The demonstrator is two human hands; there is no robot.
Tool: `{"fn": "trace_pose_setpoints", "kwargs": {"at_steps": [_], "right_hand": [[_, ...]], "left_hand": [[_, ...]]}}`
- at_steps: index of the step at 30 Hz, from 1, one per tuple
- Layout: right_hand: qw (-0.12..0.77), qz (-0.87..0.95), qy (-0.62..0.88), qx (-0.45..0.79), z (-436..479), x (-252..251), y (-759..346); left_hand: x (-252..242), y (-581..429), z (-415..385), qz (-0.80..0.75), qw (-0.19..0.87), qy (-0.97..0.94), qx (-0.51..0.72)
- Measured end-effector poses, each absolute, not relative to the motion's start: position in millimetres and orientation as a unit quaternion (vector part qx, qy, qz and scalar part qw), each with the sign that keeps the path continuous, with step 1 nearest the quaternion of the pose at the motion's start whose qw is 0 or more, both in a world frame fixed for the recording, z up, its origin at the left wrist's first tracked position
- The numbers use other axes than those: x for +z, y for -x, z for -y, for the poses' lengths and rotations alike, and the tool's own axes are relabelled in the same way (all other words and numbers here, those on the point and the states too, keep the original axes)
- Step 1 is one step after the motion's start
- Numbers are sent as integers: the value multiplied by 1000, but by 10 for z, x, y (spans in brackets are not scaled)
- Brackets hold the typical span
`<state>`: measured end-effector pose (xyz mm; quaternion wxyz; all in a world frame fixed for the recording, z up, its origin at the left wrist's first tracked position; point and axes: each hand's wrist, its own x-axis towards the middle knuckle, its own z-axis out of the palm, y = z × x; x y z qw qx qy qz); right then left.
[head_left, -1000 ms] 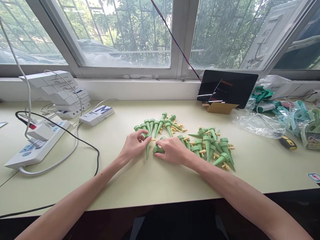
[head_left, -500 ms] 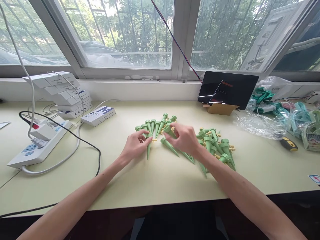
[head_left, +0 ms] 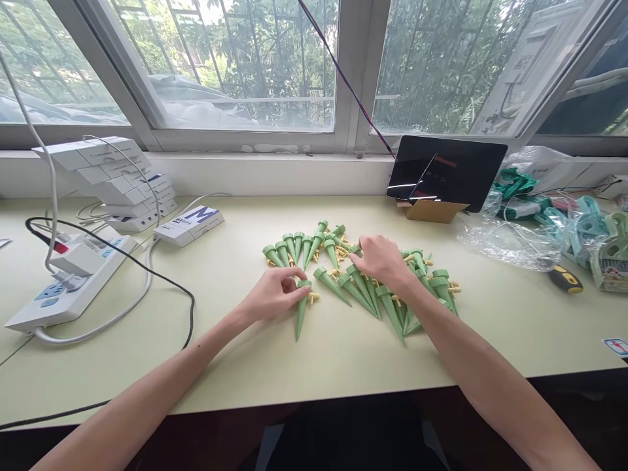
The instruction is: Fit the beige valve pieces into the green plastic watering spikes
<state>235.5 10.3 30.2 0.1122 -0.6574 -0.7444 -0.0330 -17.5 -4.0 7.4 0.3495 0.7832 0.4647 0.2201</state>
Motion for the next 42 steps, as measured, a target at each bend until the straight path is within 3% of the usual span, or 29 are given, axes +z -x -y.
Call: {"fn": "trace_pose_setpoints", "kwargs": {"at_steps": [8,12,19,23,29,42], "right_hand": [[124,732,670,-11,-96,277,-2336],[176,737,653,-12,-71,282,-2310],[283,842,458,-17,42,181,-2056],[243,898,367,-29,93,87,-1919],[185,909,372,-41,46,1,-1922],[221,882,416,3,49,19,-1945]], "left_hand": [[73,174,34,-425,358,-803,214],[65,167,43,-422,351,-806,223],[45,154,43,-432,345,-801,230],[48,146,37,-423,352,-801,236],[37,142,37,-426,366,-793,237],[62,128,49,-440,367,-790,220]]}}
